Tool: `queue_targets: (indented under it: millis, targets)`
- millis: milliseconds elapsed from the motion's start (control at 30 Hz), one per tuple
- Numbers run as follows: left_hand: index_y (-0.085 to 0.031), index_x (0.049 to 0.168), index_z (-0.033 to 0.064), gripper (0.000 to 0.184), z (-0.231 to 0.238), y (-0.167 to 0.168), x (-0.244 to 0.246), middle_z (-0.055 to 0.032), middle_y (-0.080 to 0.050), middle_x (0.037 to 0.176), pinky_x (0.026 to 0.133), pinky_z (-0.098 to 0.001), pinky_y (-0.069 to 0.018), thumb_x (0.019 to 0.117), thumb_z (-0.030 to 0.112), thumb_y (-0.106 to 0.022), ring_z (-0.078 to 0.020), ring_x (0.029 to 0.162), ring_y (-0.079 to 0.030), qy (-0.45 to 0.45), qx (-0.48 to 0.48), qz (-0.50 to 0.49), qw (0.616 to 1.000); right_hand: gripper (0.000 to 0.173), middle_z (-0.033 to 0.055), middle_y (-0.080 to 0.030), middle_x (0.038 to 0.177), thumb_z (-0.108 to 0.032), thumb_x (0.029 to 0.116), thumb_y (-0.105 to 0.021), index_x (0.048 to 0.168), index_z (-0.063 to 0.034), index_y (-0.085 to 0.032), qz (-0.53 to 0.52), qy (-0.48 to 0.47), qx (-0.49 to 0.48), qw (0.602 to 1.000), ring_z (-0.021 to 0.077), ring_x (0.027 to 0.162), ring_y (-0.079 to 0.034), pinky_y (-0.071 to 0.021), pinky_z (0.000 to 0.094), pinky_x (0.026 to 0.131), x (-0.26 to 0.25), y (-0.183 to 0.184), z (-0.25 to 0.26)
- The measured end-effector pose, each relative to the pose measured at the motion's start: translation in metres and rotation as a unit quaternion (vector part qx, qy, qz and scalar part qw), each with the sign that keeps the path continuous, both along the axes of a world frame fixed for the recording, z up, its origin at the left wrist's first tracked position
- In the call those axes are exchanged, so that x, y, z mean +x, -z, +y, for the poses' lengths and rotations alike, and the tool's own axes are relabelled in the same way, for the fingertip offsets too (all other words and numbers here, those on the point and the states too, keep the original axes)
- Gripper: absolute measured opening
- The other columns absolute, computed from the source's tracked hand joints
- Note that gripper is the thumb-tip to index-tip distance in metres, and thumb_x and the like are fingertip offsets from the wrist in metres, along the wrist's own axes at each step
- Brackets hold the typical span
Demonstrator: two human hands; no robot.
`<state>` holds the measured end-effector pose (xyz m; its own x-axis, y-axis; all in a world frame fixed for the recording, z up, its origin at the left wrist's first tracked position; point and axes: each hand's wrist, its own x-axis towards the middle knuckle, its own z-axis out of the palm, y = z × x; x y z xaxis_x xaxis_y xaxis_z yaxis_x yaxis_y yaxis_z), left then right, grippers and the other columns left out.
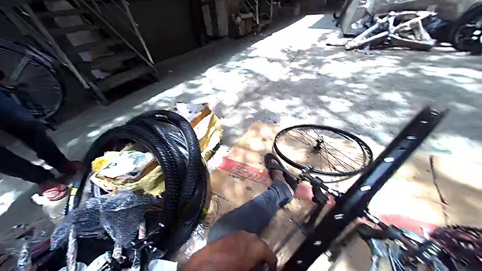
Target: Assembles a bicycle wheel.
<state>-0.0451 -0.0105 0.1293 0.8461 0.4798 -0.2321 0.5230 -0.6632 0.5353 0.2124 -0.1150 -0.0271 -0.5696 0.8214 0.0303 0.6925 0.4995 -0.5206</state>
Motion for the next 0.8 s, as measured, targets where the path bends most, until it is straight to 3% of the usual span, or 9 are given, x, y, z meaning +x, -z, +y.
queue_targets:
  millis: [67, 100, 200, 300, 400, 500, 633, 733, 800]
  targets:
    - [-0.072, 0.113, 0.0102, 0.037, -0.003, 0.005, 0.009, -0.0119, -0.072, 0.105, 0.096, -0.0566, -0.0518, 0.0967, 0.043, -0.067, -0.0301, 0.102, -0.068, 0.001, -0.028, 0.091, 0.995, 0.037, 0.0087, -0.069, 0.096, -0.043, 0.1042, -0.048, 0.102, -0.0171, -0.075, -0.004, 0.012, 0.019, 1.000, 0.0296, 0.099, -0.065, -0.0462, 0.0506, 0.100, 0.004, 0.013, -0.006]
    - [-0.071, 0.115, 0.0103, 0.038, -0.001, 0.004, 0.010, -0.0111, -0.071, 0.105, 0.096, -0.0541, -0.0523, 0.0963, 0.043, -0.068, -0.0281, 0.102, -0.068, -0.013, -0.016, 0.064, 0.998, 0.037, 0.0073, -0.068, 0.095, -0.044, 0.1042, -0.048, 0.101, -0.0181, -0.074, -0.005, 0.014, 0.023, 1.000, 0.0283, 0.099, -0.064, -0.0458, 0.0499, 0.101, 0.006, 0.014, -0.005]
    - [-0.069, 0.122, 0.0173, 0.041, 0.003, -0.006, 0.011, 0.0045, -0.070, 0.100, 0.086, -0.0348, -0.0590, 0.0929, 0.046, -0.071, -0.0090, 0.093, -0.067, -0.078, 0.013, -0.153, 0.985, 0.035, 0.0071, -0.067, 0.095, -0.042, 0.1042, -0.048, 0.102, -0.0176, -0.074, -0.003, 0.014, 0.009, 1.000, 0.0278, 0.101, -0.063, -0.0440, 0.0496, 0.103, 0.006, 0.012, -0.005]
    - [-0.065, 0.131, 0.0172, 0.044, 0.004, -0.024, 0.020, 0.0068, -0.070, 0.098, 0.077, -0.0283, -0.0609, 0.0919, 0.033, -0.075, -0.0079, 0.087, -0.068, -0.100, -0.050, -0.285, 0.952, 0.035, 0.0059, -0.066, 0.096, -0.042, 0.1042, -0.049, 0.101, -0.0175, -0.073, -0.002, 0.015, 0.007, 1.000, 0.0264, 0.100, -0.062, -0.0436, 0.0471, 0.103, 0.007, 0.011, -0.006]
    - [-0.075, 0.097, 0.0180, 0.024, 0.007, -0.013, 0.015, 0.0069, -0.066, 0.081, 0.070, -0.0309, -0.0561, 0.0930, 0.042, -0.072, -0.0069, 0.074, -0.063, -0.049, -0.011, -0.141, 0.989, 0.035, 0.0051, -0.066, 0.095, -0.042, 0.1045, -0.048, 0.100, -0.0181, -0.073, -0.003, 0.014, 0.015, 1.000, 0.0255, 0.099, -0.062, -0.0443, 0.0467, 0.101, 0.007, 0.010, -0.004]
    - [-0.073, 0.112, 0.0117, 0.038, 0.004, 0.003, 0.017, -0.0086, -0.072, 0.096, 0.086, -0.0520, -0.0545, 0.0923, 0.044, -0.073, -0.0251, 0.091, -0.068, 0.008, -0.035, 0.060, 0.998, 0.034, 0.0043, -0.067, 0.094, -0.042, 0.1040, -0.048, 0.100, -0.0188, -0.073, 0.001, 0.015, 0.024, 1.000, 0.0248, 0.098, -0.063, -0.0451, 0.0466, 0.100, 0.008, 0.011, -0.003]
    - [-0.069, 0.119, 0.0149, 0.041, 0.004, 0.000, 0.021, 0.0049, -0.070, 0.098, 0.084, -0.0321, -0.0580, 0.0897, 0.042, -0.076, -0.0074, 0.091, -0.066, -0.068, -0.015, -0.153, 0.986, 0.035, 0.0038, -0.066, 0.092, -0.042, 0.1044, -0.047, 0.098, -0.0184, -0.072, -0.002, 0.014, 0.022, 1.000, 0.0241, 0.096, -0.063, -0.0449, 0.0458, 0.098, 0.008, 0.011, -0.003]
    - [-0.061, 0.134, 0.0096, 0.052, 0.004, -0.013, 0.029, 0.0001, -0.069, 0.107, 0.080, -0.0302, -0.0611, 0.0870, 0.023, -0.080, -0.0125, 0.092, -0.068, -0.108, -0.102, -0.349, 0.925, 0.035, 0.0031, -0.066, 0.093, -0.044, 0.1045, -0.047, 0.100, -0.0191, -0.072, -0.009, 0.017, 0.022, 1.000, 0.0233, 0.096, -0.063, -0.0445, 0.0458, 0.100, 0.008, 0.013, -0.003]
    - [-0.067, 0.122, 0.0080, 0.038, 0.005, -0.014, 0.027, -0.0003, -0.068, 0.099, 0.076, -0.0296, -0.0609, 0.0885, 0.020, -0.079, -0.0124, 0.086, -0.067, -0.098, -0.107, -0.353, 0.924, 0.036, 0.0030, -0.066, 0.092, -0.044, 0.1044, -0.047, 0.100, -0.0194, -0.072, -0.014, 0.016, 0.021, 1.000, 0.0234, 0.095, -0.063, -0.0438, 0.0457, 0.100, 0.009, 0.014, -0.003]
